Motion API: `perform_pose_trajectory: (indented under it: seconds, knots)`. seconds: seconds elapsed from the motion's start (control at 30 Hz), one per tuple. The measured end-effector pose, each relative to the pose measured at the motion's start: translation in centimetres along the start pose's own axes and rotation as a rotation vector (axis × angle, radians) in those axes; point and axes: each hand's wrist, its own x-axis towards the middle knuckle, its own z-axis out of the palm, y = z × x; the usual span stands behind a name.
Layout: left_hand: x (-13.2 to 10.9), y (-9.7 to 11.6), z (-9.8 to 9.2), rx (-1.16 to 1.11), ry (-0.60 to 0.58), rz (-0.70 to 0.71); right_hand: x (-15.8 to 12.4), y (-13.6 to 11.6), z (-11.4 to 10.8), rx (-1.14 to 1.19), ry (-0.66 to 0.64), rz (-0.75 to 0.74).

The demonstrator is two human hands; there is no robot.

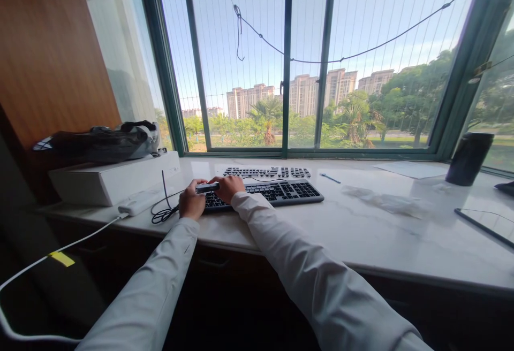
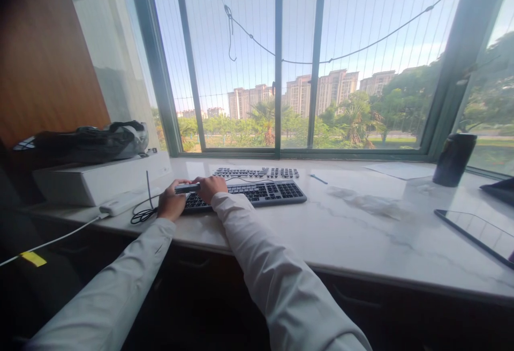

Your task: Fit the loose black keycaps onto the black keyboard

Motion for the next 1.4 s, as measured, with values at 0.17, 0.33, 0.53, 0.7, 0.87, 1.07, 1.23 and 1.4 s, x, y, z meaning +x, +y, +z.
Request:
perform_pose_trajectory:
  seconds: [0.17, 0.33, 0.53, 0.7, 0.87, 1.07, 1.23, 1.4]
  knots:
    - [0.0, 0.0, -0.1, -0.012, -0.003, 0.005, 0.5, 0.4, 1.1, 0.030, 0.087, -0.047]
    - [-0.1, 0.3, -0.3, -0.014, -0.018, -0.015, 0.7, 0.4, 1.3, 0.012, 0.082, -0.044]
    - [-0.1, 0.3, -0.2, 0.000, -0.011, -0.024, 0.9, 0.6, 1.6, 0.007, 0.075, -0.052]
    - [0.0, 0.0, -0.1, -0.010, -0.011, -0.008, 0.9, 0.7, 1.7, 0.020, 0.095, -0.053]
    - [0.1, -0.2, 0.0, -0.020, -0.020, -0.016, 0.9, 0.6, 1.7, 0.025, 0.090, -0.049]
    - [0.1, -0.4, 0.1, -0.021, -0.024, -0.012, 0.7, 0.5, 1.5, 0.030, 0.088, -0.041]
    - [0.0, -0.3, 0.0, -0.013, -0.028, -0.029, 0.6, 0.5, 1.4, 0.043, 0.087, -0.045]
    - [0.0, -0.2, -0.1, -0.018, -0.026, -0.021, 0.7, 0.5, 1.5, 0.046, 0.085, -0.048]
